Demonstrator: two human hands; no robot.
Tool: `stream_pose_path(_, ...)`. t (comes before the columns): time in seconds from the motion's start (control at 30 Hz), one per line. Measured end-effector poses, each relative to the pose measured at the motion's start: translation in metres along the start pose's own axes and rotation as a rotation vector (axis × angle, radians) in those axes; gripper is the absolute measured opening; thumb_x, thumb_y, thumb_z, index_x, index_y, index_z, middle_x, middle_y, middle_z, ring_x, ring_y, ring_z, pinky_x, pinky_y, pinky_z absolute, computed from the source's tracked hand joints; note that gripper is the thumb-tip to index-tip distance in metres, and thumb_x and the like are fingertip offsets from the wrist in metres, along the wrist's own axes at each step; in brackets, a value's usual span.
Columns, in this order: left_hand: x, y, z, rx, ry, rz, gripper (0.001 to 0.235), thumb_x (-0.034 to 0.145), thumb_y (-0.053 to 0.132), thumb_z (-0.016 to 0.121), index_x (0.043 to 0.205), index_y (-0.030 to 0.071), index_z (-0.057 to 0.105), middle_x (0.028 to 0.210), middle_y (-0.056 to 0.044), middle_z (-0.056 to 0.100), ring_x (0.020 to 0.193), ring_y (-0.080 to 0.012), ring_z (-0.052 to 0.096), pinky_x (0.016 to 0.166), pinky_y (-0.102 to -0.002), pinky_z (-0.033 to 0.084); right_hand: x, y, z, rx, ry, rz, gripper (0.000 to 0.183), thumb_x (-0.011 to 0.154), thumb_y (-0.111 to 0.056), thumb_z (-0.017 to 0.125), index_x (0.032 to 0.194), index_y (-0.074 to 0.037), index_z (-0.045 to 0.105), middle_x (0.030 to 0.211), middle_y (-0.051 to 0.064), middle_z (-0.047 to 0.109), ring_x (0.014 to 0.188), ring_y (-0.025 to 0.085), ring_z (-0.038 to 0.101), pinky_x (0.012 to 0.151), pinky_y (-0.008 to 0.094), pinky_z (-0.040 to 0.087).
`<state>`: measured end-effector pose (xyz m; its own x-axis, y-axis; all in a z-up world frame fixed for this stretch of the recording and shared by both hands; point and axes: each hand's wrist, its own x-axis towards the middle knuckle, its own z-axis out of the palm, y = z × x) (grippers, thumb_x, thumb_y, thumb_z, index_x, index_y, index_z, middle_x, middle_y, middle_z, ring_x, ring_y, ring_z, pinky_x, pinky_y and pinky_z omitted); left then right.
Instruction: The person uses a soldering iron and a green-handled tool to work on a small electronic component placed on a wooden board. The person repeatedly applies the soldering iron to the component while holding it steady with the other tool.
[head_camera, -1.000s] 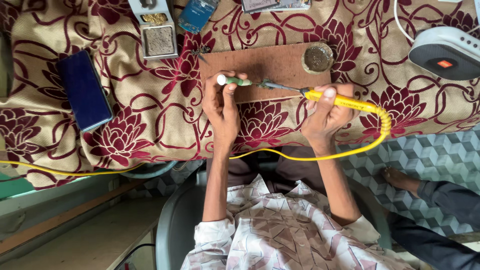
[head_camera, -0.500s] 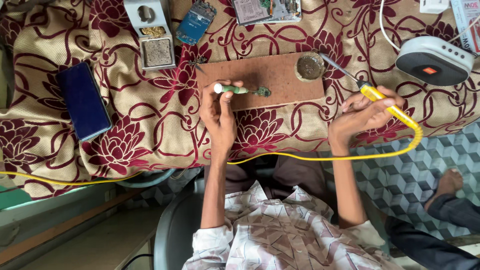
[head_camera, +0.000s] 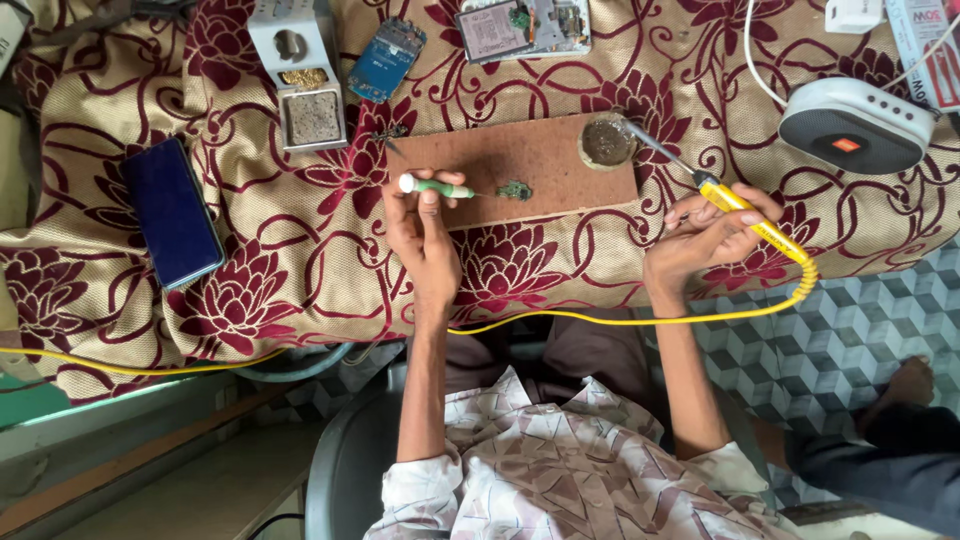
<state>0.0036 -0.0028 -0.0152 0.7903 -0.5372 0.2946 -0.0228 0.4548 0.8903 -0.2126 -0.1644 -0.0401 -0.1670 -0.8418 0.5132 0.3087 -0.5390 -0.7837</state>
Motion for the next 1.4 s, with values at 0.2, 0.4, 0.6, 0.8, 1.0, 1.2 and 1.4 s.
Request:
stream_pose_path(0.2,0.002,0.000,0.004,0.193,-0.043,0.035,0.015,0.113,0.012,0.048,0.122,0.003,0.055,0.125,-0.019,0.073,0.102,-0.0182,0.072,0.089,-0.032,0.060,-0.003,-0.001,-0.001,-0.021,-0.024,-0.067,0.046,0.117,-0.048,0.041,0.123,-0.003,0.044,0.070,0.006,0.039,0.053,0.015,0.043,0.051,0.026,0.041)
stream_pose_path(0.4,-0.001,-0.004,0.004,-0.053,-0.105,0.102,0.011,0.113,0.007,0.051,0.121,0.001,0.055,0.129,-0.023,0.070,0.102,-0.0239,0.075,0.099,-0.041,0.062,0.001,0.002,0.000,0.048,0.087,-0.014,0.044,0.116,-0.046,0.043,0.121,-0.002,0.043,0.073,0.005,0.040,0.051,0.012,0.040,0.048,0.026,0.044)
stream_pose_path(0.6,-0.013,-0.002,0.011,0.110,-0.290,0.103,0.011,0.113,0.002,0.044,0.121,0.000,0.052,0.129,-0.022,0.070,0.101,-0.0225,0.075,0.094,-0.037,0.063,-0.001,0.006,-0.004,0.063,0.061,-0.021,0.045,0.115,-0.046,0.042,0.122,-0.002,0.044,0.072,0.003,0.039,0.056,0.015,0.042,0.048,0.025,0.044)
stream_pose_path(0.8,-0.016,-0.005,0.007,0.289,-0.120,0.205,0.014,0.114,0.009,0.043,0.122,0.002,0.051,0.116,-0.017,0.074,0.102,-0.0237,0.076,0.080,-0.031,0.064,0.001,0.011,-0.004,0.120,0.107,-0.039,0.043,0.116,-0.045,0.042,0.120,-0.002,0.045,0.069,0.003,0.039,0.049,0.013,0.035,0.045,0.025,0.039)
stream_pose_path(1.0,-0.015,-0.012,-0.002,0.118,0.187,0.220,0.019,0.116,0.019,0.044,0.128,0.005,0.048,0.123,-0.016,0.069,0.104,-0.0203,0.071,0.085,-0.034,0.060,0.001,0.013,-0.006,0.131,0.129,-0.050,0.045,0.114,-0.046,0.045,0.120,-0.002,0.045,0.070,0.001,0.038,0.049,0.013,0.036,0.043,0.026,0.040)
stream_pose_path(1.2,-0.029,0.005,0.005,0.193,0.436,0.142,0.025,0.118,0.020,0.044,0.132,0.000,0.047,0.130,-0.016,0.064,0.108,-0.0208,0.069,0.092,-0.034,0.060,-0.005,0.008,-0.003,-0.065,0.084,-0.138,0.045,0.116,-0.045,0.047,0.124,-0.001,0.046,0.075,0.005,0.045,0.052,0.017,0.045,0.055,0.030,0.044)
stream_pose_path(1.4,-0.045,0.006,-0.016,0.163,0.281,0.206,0.022,0.118,0.019,0.047,0.131,0.002,0.044,0.126,-0.017,0.067,0.106,-0.0215,0.069,0.091,-0.035,0.059,-0.024,0.014,-0.006,-0.131,-0.187,-0.259,0.029,0.115,-0.030,0.047,0.130,-0.005,0.043,0.108,0.013,0.054,0.077,0.023,0.064,0.086,0.043,0.063)
